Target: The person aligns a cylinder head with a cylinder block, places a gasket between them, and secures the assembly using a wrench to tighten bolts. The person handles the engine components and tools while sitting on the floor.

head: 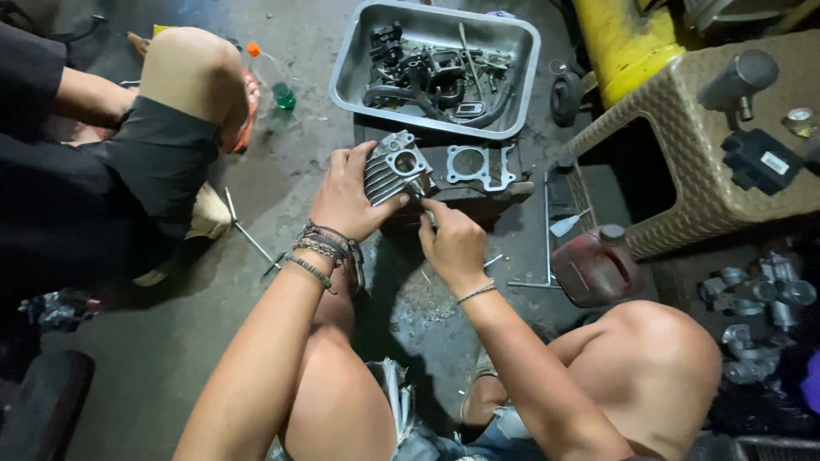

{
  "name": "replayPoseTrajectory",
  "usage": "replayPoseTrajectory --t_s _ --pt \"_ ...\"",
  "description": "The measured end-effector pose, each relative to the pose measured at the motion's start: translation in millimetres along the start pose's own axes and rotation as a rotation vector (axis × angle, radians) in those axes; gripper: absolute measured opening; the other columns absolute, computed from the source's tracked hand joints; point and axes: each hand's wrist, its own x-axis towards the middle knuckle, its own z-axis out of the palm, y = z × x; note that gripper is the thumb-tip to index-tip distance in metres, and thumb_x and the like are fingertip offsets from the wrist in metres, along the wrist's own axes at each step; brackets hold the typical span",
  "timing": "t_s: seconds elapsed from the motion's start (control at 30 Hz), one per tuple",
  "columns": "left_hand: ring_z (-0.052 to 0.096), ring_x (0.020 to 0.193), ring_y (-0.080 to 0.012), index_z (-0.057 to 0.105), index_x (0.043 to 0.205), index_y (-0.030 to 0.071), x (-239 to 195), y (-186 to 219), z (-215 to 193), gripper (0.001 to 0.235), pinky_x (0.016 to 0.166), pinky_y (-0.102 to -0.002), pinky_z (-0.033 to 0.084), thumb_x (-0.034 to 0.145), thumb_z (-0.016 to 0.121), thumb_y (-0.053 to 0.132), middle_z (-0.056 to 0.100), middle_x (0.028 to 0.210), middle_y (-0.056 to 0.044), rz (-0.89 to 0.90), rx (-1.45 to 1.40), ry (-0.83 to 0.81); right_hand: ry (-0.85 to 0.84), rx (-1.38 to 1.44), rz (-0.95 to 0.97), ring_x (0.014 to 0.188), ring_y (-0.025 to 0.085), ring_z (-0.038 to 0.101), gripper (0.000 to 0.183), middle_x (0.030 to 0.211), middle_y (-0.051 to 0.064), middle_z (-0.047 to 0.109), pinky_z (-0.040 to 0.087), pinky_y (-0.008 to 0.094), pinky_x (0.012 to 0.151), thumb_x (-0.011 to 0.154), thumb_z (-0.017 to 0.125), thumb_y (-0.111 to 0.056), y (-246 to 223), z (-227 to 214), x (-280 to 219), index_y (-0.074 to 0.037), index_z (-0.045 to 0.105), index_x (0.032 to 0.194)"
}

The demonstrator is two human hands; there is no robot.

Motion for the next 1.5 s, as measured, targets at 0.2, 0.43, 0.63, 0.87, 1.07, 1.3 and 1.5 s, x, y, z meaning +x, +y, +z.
replayPoseTrajectory --t_s 0.2,0.43,0.63,0.87,1.07,1.3,1.5 --pt "0.06 0.119 -0.0431 0.047 0.144 0.026 -4 4 -3 0.09 0.101 -0.056 0.051 0.067 0.088 0.05 0.051 0.125 -0.009 0.005 -0.014 0.014 0.11 0.128 -0.104 0.075 0.029 0.073 0.022 0.08 0.008 0.073 0.057 0.038 0.067 0.092 0.071 -0.008 -7 -4 0 -0.011 0.077 0.113" --pt "0.06 0.12 -0.0422 0.045 0.144 0.027 -2 -2 0 0.091 0.101 -0.055 0.052 0.068 0.089 0.052 0.051 0.125 -0.009 0.036 -0.016 0.035 0.152 -0.12 -0.192 0.069 0.021 0.069 0.019 0.073 0.0 0.065 0.055 0.034 0.063 0.095 0.071 -0.016 11 11 0 -0.018 0.074 0.113" --pt "0.06 0.119 -0.0419 0.046 0.143 0.025 -5 1 1 0.089 0.098 -0.055 0.053 0.069 0.088 0.052 0.05 0.123 -0.009 0.034 -0.012 0.031 0.081 -0.175 -0.175 0.066 0.023 0.07 0.011 0.072 0.0 0.067 0.055 0.036 0.061 0.097 0.07 -0.016 11 16 9 -0.015 0.074 0.107" --pt "0.058 0.121 -0.0424 0.044 0.144 0.023 -2 4 0 0.09 0.097 -0.057 0.054 0.071 0.086 0.052 0.048 0.124 -0.011 0.028 -0.005 0.028 0.025 -0.238 -0.175 0.063 0.023 0.072 0.013 0.069 0.001 0.068 0.055 0.037 0.061 0.097 0.067 -0.021 -2 -2 17 -0.017 0.071 0.109" --pt "0.059 0.121 -0.0429 0.042 0.146 0.026 -5 2 0 0.092 0.099 -0.057 0.053 0.071 0.087 0.054 0.049 0.125 -0.01 0.02 0.022 0.019 0.019 -0.251 -0.201 0.061 0.025 0.071 0.012 0.067 0.001 0.067 0.056 0.038 0.058 0.095 0.068 -0.021 10 8 16 -0.021 0.071 0.107" --pt "0.059 0.121 -0.0434 0.042 0.147 0.028 -1 -6 4 0.092 0.1 -0.056 0.053 0.071 0.088 0.055 0.049 0.127 -0.01 0.048 0.012 0.012 0.042 -0.232 -0.172 0.062 0.023 0.072 0.014 0.069 -0.001 0.068 0.057 0.036 0.06 0.097 0.065 -0.022 11 9 13 -0.024 0.072 0.11" --pt "0.059 0.12 -0.043 0.042 0.147 0.027 -1 -4 1 0.092 0.1 -0.056 0.053 0.072 0.088 0.052 0.049 0.128 -0.01 0.035 0.024 -0.002 -0.001 -0.179 -0.142 0.061 0.027 0.071 0.022 0.07 0.003 0.069 0.058 0.04 0.06 0.097 0.064 -0.02 5 -12 -2 -0.023 0.071 0.118"
